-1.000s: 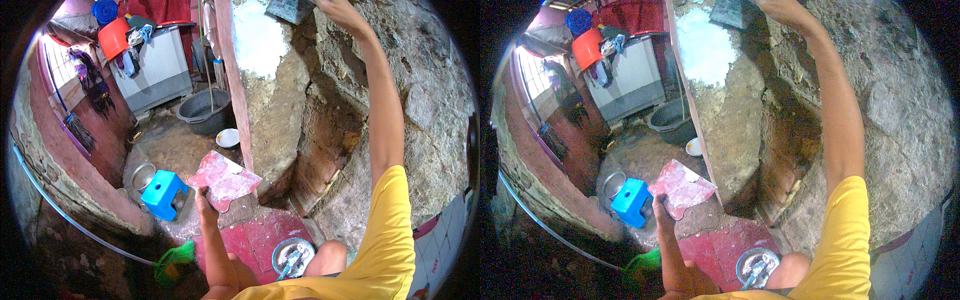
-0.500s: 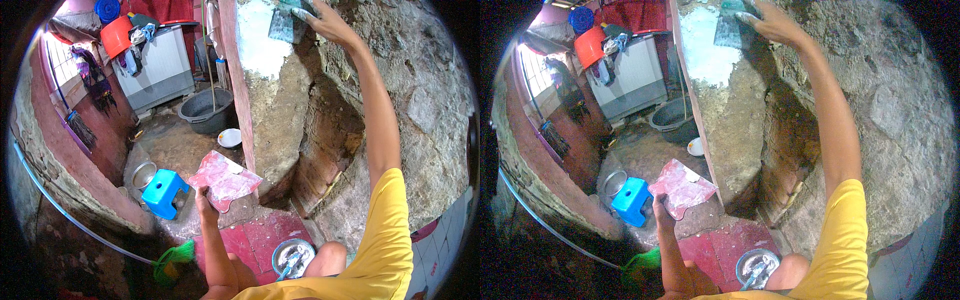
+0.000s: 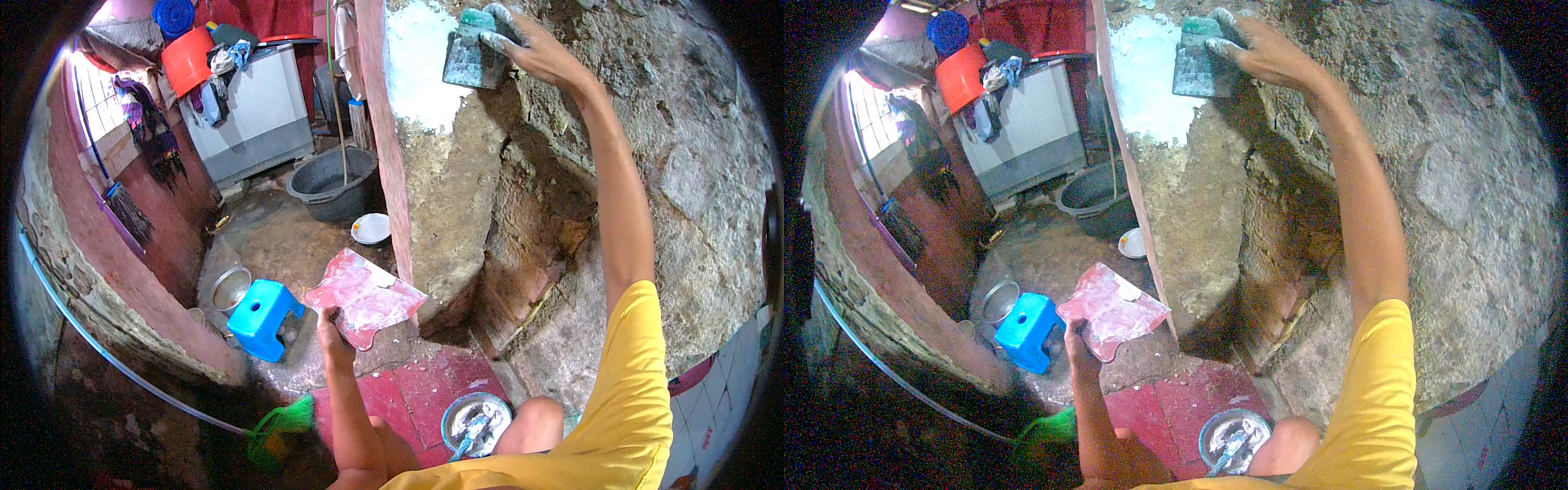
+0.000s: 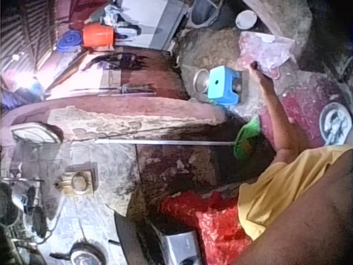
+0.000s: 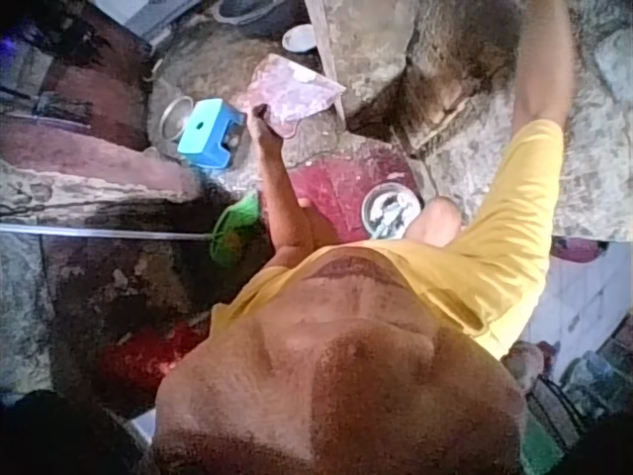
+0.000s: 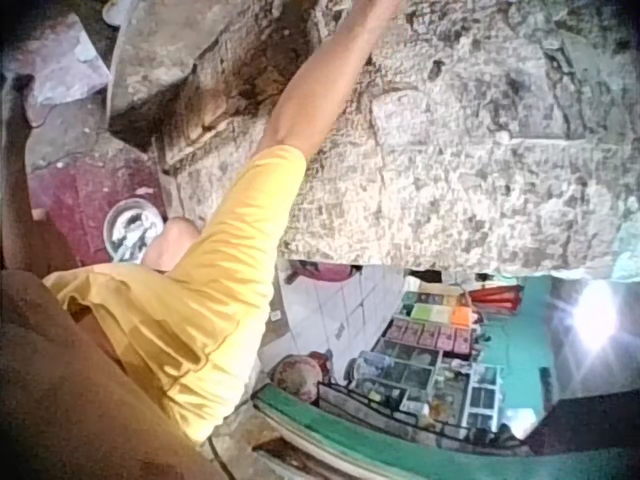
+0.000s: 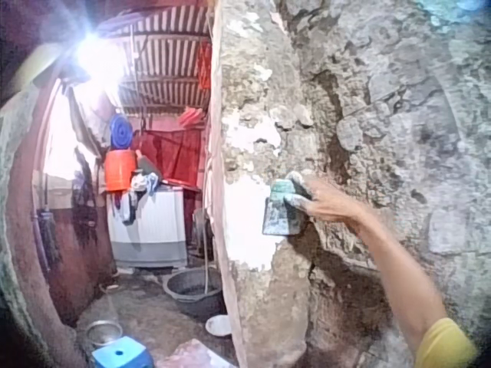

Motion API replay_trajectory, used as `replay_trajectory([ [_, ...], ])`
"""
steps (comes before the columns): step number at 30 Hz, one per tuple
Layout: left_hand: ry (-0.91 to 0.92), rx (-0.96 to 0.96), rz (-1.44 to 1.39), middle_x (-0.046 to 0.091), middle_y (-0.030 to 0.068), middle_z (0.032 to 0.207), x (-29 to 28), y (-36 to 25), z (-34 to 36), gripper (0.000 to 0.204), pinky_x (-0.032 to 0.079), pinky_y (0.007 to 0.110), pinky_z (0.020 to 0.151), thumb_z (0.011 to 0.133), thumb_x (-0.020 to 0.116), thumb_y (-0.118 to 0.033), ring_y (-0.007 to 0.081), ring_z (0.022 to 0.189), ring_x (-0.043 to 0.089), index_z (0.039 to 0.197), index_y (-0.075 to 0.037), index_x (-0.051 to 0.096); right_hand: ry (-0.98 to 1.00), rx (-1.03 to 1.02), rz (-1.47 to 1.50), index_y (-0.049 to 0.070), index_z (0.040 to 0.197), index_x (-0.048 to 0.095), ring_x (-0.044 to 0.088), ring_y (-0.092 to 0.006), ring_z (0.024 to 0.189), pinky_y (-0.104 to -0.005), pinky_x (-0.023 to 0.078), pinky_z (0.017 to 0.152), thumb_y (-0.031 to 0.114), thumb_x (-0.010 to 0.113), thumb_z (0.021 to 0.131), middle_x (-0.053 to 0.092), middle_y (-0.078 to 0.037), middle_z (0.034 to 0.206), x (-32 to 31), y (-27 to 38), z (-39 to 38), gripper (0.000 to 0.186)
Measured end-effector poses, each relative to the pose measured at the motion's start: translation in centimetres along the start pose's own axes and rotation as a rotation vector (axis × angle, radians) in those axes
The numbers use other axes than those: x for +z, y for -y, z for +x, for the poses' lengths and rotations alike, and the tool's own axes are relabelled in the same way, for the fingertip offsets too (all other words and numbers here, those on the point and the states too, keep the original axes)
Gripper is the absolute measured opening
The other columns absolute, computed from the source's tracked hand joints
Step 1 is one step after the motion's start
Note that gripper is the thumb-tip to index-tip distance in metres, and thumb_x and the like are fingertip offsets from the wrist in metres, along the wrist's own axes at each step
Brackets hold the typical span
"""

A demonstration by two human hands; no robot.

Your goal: The person applies plaster to a wall using a putty knife and a hawk board, taking material from a bowl and spreading it across the stone surface.

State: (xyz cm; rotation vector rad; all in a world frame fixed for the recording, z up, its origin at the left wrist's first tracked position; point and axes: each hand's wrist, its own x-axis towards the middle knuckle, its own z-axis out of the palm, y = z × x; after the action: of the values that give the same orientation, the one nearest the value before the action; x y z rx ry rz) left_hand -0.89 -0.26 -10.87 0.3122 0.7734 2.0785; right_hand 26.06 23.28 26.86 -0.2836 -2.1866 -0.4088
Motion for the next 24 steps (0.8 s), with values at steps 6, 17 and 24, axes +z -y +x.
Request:
replay_trajectory([
  [6, -0.033, -0.019, -0.021, 0.054, 0.0088, 0.085, -1.0, -0.4, 0.2, 0.024, 0.045, 0.035, 0.072, 0.075, 0.044, -0.019, 0.0222, 0.078, 0.055, 0.089, -0.002, 0.051, 0.024, 0.224, 0.057, 0.002, 0.118, 0.037, 0.043, -0.0278, 0.107, -0.035, 0.034, 0.09, 0.034, 0.047, 0.083, 0.044, -0.02, 0.116, -0.9, 1.8, 1.3, 0.048],
  [17, -0.023, -0.019, -0.014, 0.054, 0.0131, 0.092, -1.4, -0.1, 0.4, 0.031, 0.046, 0.038, 0.076, 0.075, 0.042, -0.019, 0.0266, 0.083, 0.055, 0.097, 0.002, 0.048, 0.079, 0.2, 0.098, 0.003, 0.113, 0.04, 0.045, -0.0267, 0.101, -0.0358, 0.035, 0.086, 0.034, 0.044, 0.084, 0.049, -0.018, 0.108, -2.5, 4.8, 2.5, 0.043],
  [24, -0.057, -0.02, -0.012, 0.054, 0.0092, 0.086, -0.1, -0.4, -0.1, 0.026, 0.046, 0.035, 0.073, 0.074, 0.044, -0.02, 0.023, 0.079, 0.055, 0.091, 0.0, 0.05, -0.019, 0.084, 0.019, 0.0, 0.112, 0.041, 0.047, -0.034, 0.098, -0.0374, 0.036, 0.084, 0.027, 0.046, 0.082, 0.05, -0.023, 0.104, -1.3, 3.5, 3.6, 0.04],
])
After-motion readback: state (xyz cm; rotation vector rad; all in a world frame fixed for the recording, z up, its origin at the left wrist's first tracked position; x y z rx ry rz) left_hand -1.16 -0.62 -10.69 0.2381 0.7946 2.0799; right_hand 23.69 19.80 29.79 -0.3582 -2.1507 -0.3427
